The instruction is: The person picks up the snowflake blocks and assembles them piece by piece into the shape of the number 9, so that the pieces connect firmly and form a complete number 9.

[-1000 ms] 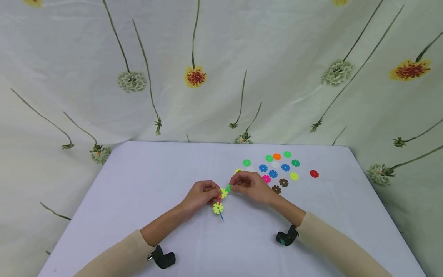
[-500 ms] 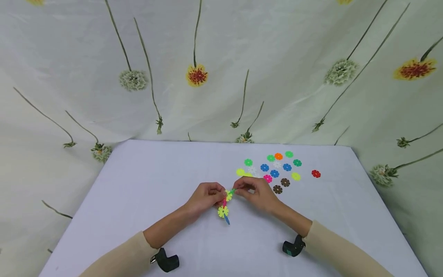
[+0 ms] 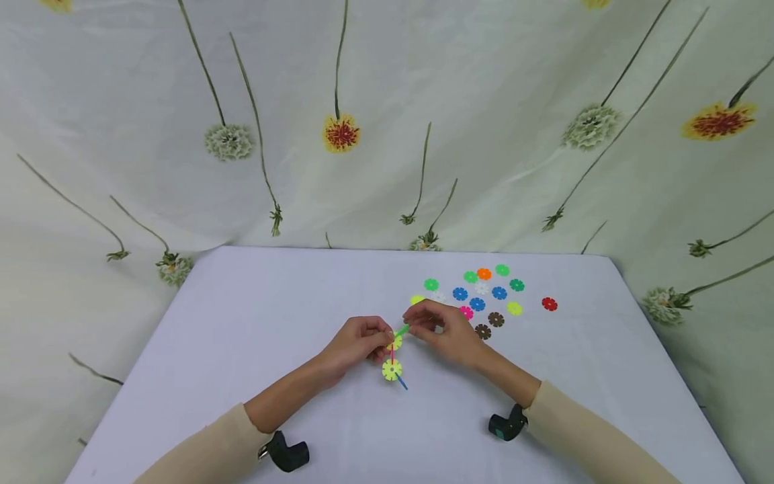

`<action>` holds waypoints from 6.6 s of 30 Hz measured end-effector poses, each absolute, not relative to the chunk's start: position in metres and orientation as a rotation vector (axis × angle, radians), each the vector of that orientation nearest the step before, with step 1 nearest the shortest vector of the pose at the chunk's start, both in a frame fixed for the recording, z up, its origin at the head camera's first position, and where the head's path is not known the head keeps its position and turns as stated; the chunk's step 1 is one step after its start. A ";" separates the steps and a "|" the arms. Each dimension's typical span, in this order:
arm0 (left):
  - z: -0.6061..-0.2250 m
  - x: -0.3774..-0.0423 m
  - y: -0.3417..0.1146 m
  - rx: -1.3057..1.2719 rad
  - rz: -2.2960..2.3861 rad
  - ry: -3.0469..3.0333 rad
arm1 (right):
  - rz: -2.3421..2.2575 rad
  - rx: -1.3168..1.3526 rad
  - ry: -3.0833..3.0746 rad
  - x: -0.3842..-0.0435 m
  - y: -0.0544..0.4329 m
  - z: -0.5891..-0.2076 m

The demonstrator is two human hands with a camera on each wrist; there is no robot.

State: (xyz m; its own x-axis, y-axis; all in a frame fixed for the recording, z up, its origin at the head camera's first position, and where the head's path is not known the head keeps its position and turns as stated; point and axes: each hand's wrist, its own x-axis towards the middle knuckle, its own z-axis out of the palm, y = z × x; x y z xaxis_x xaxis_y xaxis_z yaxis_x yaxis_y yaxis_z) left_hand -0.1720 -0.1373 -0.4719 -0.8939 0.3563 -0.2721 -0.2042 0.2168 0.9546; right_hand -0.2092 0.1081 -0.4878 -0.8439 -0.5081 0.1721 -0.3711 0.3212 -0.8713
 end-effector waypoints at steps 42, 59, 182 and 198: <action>-0.482 -0.169 -0.151 0.013 1.727 2.043 | -1.170 -0.722 2.800 -0.257 0.100 -0.495; -0.481 -0.168 -0.150 -0.003 1.723 2.045 | -1.683 -0.581 2.215 -0.244 0.105 -0.487; -0.485 -0.169 -0.129 -0.062 1.851 1.917 | -1.305 -0.918 2.438 -0.233 0.134 -0.481; -0.485 -0.167 -0.130 -0.051 1.843 1.902 | -1.522 -0.912 2.192 -0.225 0.119 -0.480</action>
